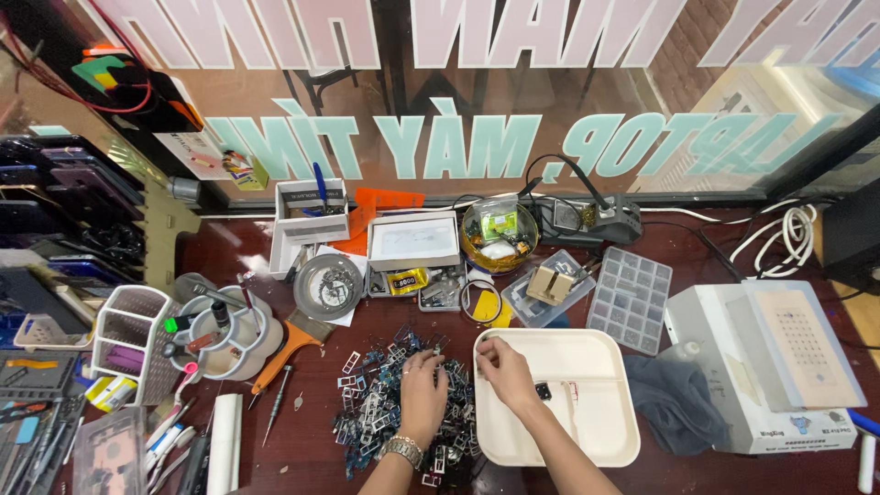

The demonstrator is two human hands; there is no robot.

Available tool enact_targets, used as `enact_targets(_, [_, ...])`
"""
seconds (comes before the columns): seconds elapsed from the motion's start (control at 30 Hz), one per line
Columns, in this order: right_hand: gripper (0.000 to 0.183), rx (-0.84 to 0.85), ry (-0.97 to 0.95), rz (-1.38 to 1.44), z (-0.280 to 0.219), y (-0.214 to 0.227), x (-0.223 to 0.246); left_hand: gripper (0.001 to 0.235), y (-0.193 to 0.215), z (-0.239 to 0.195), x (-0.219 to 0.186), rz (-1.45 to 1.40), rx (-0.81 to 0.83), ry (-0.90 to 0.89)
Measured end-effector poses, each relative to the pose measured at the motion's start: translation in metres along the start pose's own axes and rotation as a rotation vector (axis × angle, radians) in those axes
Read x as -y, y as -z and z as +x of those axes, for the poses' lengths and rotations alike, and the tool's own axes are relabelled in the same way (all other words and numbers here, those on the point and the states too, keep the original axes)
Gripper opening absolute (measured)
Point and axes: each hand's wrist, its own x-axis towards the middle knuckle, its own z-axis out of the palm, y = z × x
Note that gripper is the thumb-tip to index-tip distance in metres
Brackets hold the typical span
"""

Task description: The person sorts a large pile of small electronic components on a workbench, picking them up one by one and placing them into a compartmentalized tray. The person handles the components by hand, separating them into different sections of the tray.

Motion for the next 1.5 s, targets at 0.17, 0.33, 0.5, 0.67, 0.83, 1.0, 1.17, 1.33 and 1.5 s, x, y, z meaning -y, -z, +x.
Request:
enact_targets(0.17, [0.014,0.16,0.028,-0.016,-0.014,-0.039,0.004,0.022,0.033,-0.008,0.041,-0.047,-0.008,0.11])
enact_targets(0.33, [0.023,-0.07,0.128,-0.294,-0.039,-0.063,0.022,0.021,0.054,-0.016,0.059,-0.084,0.015,0.148])
enact_targets(0.5, [0.042,-0.164,0.338,-0.493,-0.049,-0.075,0.035,0.022,0.07,-0.015,0.069,-0.139,0.096,0.144])
enact_targets(0.67, [0.022,-0.059,0.097,-0.531,-0.046,-0.084,0.032,0.022,0.081,-0.007,0.068,-0.127,0.148,0.094])
enact_targets(0.83, [0.016,-0.019,-0.138,-0.184,-0.035,-0.086,0.013,0.024,0.076,-0.003,0.06,-0.207,0.339,0.223])
enact_targets(1.0, [0.016,0.031,-0.155,0.274,-0.034,-0.082,0.002,0.024,0.055,-0.001,0.062,-0.342,0.369,0.153])
enact_targets(1.17, [0.024,0.041,-0.103,0.357,-0.051,-0.074,-0.006,0.019,0.029,0.002,0.058,-0.511,0.456,0.236])
enact_targets(1.33, [0.019,-0.052,-0.233,0.6,-0.064,-0.044,-0.033,0.018,-0.01,-0.009,0.028,-0.383,0.412,0.173])
enact_targets(1.5, [0.024,-0.359,-0.285,0.374,-0.084,0.012,-0.061,0.021,-0.06,-0.031,-0.025,-0.363,0.44,-0.008])
